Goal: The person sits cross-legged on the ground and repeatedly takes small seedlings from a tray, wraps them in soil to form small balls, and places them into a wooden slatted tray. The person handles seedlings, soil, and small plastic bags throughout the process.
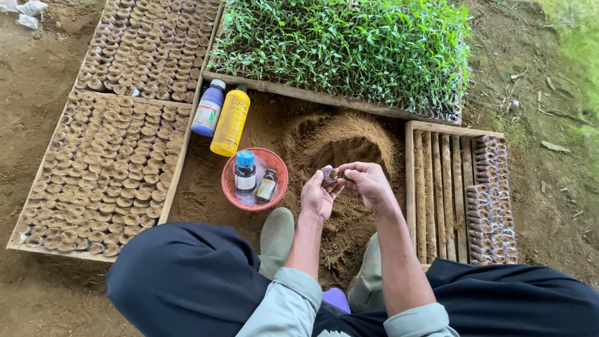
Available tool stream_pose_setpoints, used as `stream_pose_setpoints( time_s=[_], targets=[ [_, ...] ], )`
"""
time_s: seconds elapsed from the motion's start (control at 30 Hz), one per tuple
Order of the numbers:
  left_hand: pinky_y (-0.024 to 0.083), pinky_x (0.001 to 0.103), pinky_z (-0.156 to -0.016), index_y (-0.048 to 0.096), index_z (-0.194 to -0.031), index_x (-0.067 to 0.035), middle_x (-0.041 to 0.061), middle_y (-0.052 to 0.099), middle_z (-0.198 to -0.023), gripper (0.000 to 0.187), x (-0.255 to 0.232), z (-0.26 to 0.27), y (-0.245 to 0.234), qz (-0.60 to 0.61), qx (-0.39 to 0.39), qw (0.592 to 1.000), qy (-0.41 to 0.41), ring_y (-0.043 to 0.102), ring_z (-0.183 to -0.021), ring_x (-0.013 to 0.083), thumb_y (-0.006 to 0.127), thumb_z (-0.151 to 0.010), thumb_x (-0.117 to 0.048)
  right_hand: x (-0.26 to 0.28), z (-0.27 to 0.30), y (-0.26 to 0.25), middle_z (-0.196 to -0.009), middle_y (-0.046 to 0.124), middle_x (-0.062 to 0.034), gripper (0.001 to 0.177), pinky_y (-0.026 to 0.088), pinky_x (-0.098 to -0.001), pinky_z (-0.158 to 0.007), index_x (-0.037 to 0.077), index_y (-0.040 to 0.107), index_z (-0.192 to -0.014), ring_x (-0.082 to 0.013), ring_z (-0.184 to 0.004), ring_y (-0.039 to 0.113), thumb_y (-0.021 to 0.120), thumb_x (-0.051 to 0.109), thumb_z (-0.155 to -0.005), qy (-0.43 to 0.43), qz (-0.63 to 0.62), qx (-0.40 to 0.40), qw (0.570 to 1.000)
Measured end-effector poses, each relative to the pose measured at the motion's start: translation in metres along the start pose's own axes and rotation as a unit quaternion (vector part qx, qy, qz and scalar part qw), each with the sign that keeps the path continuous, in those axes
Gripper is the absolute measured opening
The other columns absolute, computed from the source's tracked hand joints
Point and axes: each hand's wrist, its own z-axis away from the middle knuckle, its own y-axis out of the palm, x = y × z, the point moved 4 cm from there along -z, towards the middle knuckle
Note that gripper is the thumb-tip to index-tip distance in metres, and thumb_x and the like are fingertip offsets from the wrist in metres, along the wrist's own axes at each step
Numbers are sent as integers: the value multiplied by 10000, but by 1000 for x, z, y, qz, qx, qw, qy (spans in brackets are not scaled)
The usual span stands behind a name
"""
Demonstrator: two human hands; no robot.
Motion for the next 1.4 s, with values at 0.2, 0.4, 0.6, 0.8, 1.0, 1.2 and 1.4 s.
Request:
stream_pose_setpoints(
  time_s=[0.2, 0.4, 0.6, 0.8, 1.0, 1.2, 1.4],
  targets=[
    [645, 448, -904, 741, -1164, -94, 188, 765, -1068, 294, -1, 1, 3, 6, -1, 1000, 2, 740, -815, 283, 539, -1071, -285, -9, -7, 5, -925, 675, -231, 258, 611, -436, -844, -73, 739, -1107, -297, -881, 723, 599, -22, -896, -2, 52, -6, 999],
    [630, 480, -931, 751, -1150, -90, 180, 772, -1045, 292, 7, -4, 1, 15, -4, 1000, -7, 748, -818, 288, 549, -1067, -284, 15, 16, 18, -947, 650, -203, 337, 595, -411, -829, -64, 716, -1187, -271, -908, 705, 536, 18, -915, -3, 122, -17, 992],
    [627, 489, -926, 766, -1109, -112, 173, 782, -1032, 278, 13, -9, -6, 9, -4, 1000, -8, 765, -840, 295, 558, -1061, -289, 17, 10, 20, -920, 778, -122, 324, 611, -339, -732, 148, 800, -1096, -215, -810, 776, 556, 77, -895, -40, 274, -15, 961],
    [623, 410, -858, 778, -1078, -114, 140, 793, -990, 290, 11, -7, -5, 43, 10, 999, -22, 777, -850, 276, 586, -1043, -329, -4, -4, 6, -1189, 726, -35, 192, 527, -446, -990, 240, 796, -929, -292, -1169, 662, 697, 135, -804, -211, 394, -44, 894],
    [592, 191, -733, 767, -1071, -75, 91, 801, -931, 270, 8, 4, 4, 101, -11, 994, -40, 757, -780, 168, 595, -1044, -281, -20, -1, 15, -1340, 615, -169, 139, 371, -555, -1153, 150, 772, -887, -475, -1379, 447, 775, 94, -760, -286, 446, 31, 848],
    [588, 245, -760, 777, -986, -151, 10, 790, -870, 279, 26, -23, -26, 49, -54, 993, -95, 718, -734, 115, 612, -1024, -373, -14, 2, 18, -1369, 591, -135, 93, 378, -537, -1168, 151, 748, -890, -440, -1402, 430, 765, 118, -804, -302, 517, 36, 800],
    [641, 416, -845, 727, -1092, -8, 264, 737, -1069, 285, 16, -24, -18, 127, -38, 987, -91, 734, -877, 319, 612, -1040, -263, -23, -7, 3, -1329, 648, -101, 123, 503, -469, -1045, 208, 776, -959, -342, -1243, 609, 764, 173, -842, -241, 363, -26, 900]
  ],
)
